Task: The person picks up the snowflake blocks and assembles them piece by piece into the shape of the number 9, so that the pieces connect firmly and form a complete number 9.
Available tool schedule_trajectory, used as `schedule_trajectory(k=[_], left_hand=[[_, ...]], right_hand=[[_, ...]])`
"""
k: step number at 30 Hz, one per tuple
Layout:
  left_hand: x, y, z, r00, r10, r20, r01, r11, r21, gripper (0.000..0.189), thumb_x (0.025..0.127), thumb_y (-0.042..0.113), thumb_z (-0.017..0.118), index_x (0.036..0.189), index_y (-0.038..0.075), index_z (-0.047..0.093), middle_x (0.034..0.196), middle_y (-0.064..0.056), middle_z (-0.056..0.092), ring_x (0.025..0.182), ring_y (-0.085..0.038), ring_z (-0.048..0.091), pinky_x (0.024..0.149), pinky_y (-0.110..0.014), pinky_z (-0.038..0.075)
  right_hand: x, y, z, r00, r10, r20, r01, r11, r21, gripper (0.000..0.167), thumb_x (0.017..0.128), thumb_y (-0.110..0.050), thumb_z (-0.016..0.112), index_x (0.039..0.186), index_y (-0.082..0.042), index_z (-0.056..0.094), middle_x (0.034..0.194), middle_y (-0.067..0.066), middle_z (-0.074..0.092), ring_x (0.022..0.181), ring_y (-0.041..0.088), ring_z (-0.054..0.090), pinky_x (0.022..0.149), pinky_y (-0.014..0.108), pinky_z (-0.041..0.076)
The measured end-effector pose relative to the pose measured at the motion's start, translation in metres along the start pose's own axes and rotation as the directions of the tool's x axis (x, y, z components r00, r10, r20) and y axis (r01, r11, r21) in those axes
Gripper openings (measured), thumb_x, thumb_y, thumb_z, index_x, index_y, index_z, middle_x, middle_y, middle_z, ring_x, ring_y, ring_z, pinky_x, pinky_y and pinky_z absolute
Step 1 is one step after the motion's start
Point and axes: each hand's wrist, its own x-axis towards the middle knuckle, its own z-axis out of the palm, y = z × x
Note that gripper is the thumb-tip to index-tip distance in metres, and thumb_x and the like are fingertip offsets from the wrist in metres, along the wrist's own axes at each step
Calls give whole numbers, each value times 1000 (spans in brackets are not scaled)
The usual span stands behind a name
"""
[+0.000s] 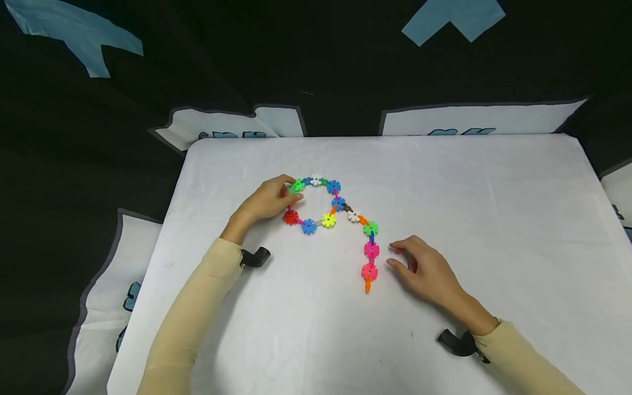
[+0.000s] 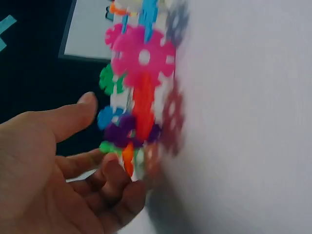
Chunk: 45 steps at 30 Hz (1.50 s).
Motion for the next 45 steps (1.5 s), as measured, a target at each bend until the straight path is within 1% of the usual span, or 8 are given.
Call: schedule_trajectory(k=[3,6,14,24,29,33,38,45], left_hand=[[6,8,7,996,71,47,-70,997,-21,59,94,31,66,142,2,45,107,-14,56,94,-25,52,85,-37,45],[11,14,13,989,145,37,-144,989,-47,60,93,28,68,144,4,45,119,-13,53,102,-25,53,94,-39,46],[12,13,20,993,111,46,-108,992,-63,59,96,29,64,143,1,43,100,-9,60,84,-20,53,77,-31,44],[26,31,35,976,210,58,-201,970,-133,56,94,29,66,142,6,49,115,-8,60,93,-19,54,85,-30,46],[30,37,39,972,219,80,-205,967,-150,59,90,30,72,140,6,51,113,-8,58,99,-19,55,91,-29,47],[34,44,42,964,247,101,-231,962,-146,58,91,33,70,139,7,51,114,-7,58,101,-18,55,93,-29,47],[38,46,39,970,229,86,-214,965,-153,58,89,31,72,138,7,52,114,-5,59,103,-18,56,94,-29,47],[43,48,38,967,235,104,-216,962,-168,57,90,32,72,138,7,52,117,-6,61,105,-19,57,97,-31,47]], right_hand=[[7,6,-2,1000,11,23,-11,1000,-15,39,84,-19,77,119,-5,65,91,4,59,60,4,41,54,22,36],[13,11,-3,998,46,48,-45,999,-29,43,85,-17,74,123,-3,61,92,7,58,61,8,42,55,24,37],[23,17,-7,993,30,111,-34,999,36,39,87,-12,73,123,-2,63,102,9,61,66,14,46,57,23,39],[16,13,-5,995,66,76,-68,997,22,16,86,-14,74,98,-8,66,80,1,53,61,11,44,55,23,38],[20,15,-9,992,-30,125,29,1000,11,44,84,-15,77,124,-11,61,100,3,58,65,10,47,57,22,41],[22,11,-17,957,-161,243,175,984,-38,63,77,-26,84,134,-21,57,126,6,49,75,10,53,60,21,46],[18,7,-19,919,-263,294,294,953,-67,62,70,-37,88,124,-19,65,132,8,48,81,8,56,65,22,49],[17,6,-4,939,-307,154,332,925,-185,41,68,-34,89,98,-16,68,117,5,56,64,3,44,56,19,42]])
